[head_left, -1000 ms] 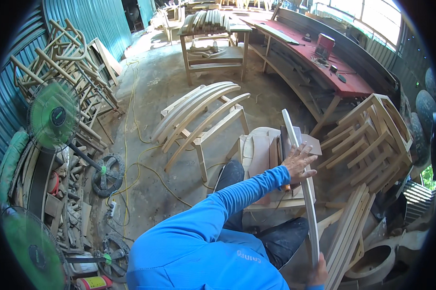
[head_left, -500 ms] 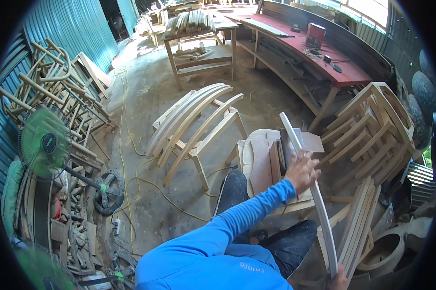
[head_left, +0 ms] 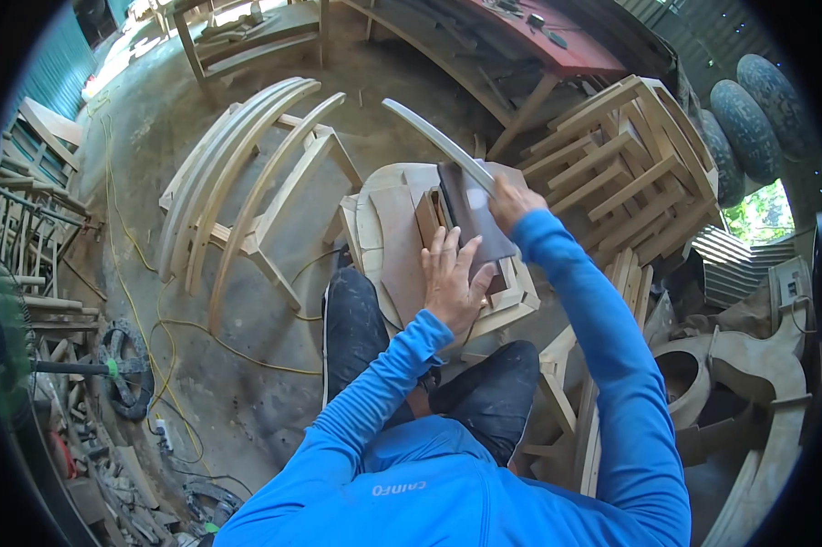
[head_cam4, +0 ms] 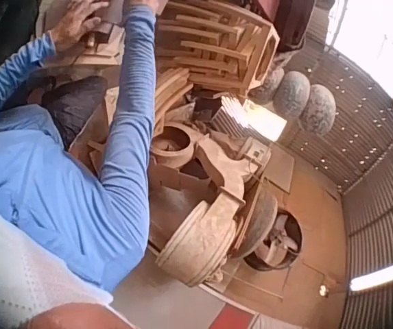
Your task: Sanding curved wooden chair components using a belt sander.
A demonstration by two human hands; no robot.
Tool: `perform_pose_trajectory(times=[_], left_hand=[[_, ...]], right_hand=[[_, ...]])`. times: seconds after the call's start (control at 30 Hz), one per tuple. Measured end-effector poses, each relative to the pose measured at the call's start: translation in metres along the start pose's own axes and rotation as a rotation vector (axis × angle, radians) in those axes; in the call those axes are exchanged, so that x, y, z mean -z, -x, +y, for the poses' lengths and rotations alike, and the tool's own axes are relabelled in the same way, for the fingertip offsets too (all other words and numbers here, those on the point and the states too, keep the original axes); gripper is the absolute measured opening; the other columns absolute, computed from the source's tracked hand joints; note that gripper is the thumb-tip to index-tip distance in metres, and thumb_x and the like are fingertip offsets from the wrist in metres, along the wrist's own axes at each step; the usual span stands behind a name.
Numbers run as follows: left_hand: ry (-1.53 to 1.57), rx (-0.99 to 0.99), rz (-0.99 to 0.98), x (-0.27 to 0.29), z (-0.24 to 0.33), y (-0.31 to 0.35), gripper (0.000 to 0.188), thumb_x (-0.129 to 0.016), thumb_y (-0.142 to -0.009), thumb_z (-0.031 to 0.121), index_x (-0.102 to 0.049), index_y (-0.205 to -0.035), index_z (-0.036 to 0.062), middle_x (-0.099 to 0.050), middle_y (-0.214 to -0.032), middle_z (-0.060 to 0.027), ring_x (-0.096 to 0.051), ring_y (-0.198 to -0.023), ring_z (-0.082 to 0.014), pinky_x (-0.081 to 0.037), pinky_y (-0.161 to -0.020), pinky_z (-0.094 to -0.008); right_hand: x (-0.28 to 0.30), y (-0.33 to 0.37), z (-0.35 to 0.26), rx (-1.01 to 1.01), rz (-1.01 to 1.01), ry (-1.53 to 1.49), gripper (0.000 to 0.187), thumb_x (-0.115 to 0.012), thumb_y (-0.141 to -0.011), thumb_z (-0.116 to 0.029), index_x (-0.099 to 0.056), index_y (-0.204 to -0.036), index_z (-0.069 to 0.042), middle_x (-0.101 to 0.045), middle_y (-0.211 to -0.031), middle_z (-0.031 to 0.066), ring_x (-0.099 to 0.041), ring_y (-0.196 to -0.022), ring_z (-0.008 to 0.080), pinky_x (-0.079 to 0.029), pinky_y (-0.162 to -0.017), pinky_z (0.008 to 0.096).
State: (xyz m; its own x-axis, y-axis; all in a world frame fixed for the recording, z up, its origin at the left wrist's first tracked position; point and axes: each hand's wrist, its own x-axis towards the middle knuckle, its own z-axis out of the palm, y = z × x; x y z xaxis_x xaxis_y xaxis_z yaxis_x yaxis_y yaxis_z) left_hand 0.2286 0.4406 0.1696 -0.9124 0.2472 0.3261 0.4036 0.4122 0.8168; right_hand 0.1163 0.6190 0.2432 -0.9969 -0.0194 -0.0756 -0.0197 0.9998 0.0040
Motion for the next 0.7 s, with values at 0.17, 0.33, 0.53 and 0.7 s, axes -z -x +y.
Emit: perform_pose_trajectory(times=[0.17,0.33,0.53,0.7], left_hand=[[0.015,-0.064,0.091,0.011,0.005,-0.002,0.058,-0.048,-0.104,0.053,-0.054,-0.144,0.0121,-0.037,-0.157,-0.0246,-0.02,-0.153,-0.0433,-0.011,-0.122,-0.0648],[-0.027,-0.073,0.106,0.012,0.003,-0.014,0.063,-0.049,-0.102,0.058,-0.053,-0.145,0.0119,-0.036,-0.157,-0.025,-0.019,-0.154,-0.0439,-0.011,-0.122,-0.0646],[-0.109,-0.169,0.049,-0.019,0.022,-0.053,0.073,-0.044,-0.101,0.067,-0.051,-0.149,0.0117,-0.034,-0.16,-0.0261,-0.018,-0.154,-0.0438,-0.01,-0.122,-0.062],[-0.116,-0.304,-0.083,-0.025,0.038,-0.056,0.078,-0.049,-0.097,0.07,-0.054,-0.147,0.011,-0.031,-0.162,-0.0264,-0.014,-0.156,-0.0455,-0.006,-0.124,-0.0645]], right_hand=[[-0.011,-0.03,-0.015,-0.056,0.038,0.005,0.028,-0.054,-0.098,-0.026,-0.052,-0.117,-0.006,-0.072,-0.102,0.029,-0.071,-0.094,0.0468,-0.056,-0.084,0.055],[-0.015,0.086,0.009,-0.063,0.042,-0.058,0.035,-0.059,-0.093,-0.018,-0.045,-0.123,-0.009,-0.072,-0.092,0.0279,-0.07,-0.086,0.0485,-0.056,-0.077,0.0588],[-0.034,0.344,0.051,-0.158,0.068,-0.222,0.062,-0.065,-0.09,-0.013,-0.036,-0.146,-0.015,-0.069,-0.104,0.026,-0.068,-0.083,0.0499,-0.056,-0.067,0.0595],[-0.048,0.523,0.041,-0.305,0.052,-0.428,0.054,-0.073,-0.093,-0.022,-0.044,-0.136,-0.01,-0.069,-0.1,0.0285,-0.068,-0.085,0.0526,-0.055,-0.067,0.0548]])
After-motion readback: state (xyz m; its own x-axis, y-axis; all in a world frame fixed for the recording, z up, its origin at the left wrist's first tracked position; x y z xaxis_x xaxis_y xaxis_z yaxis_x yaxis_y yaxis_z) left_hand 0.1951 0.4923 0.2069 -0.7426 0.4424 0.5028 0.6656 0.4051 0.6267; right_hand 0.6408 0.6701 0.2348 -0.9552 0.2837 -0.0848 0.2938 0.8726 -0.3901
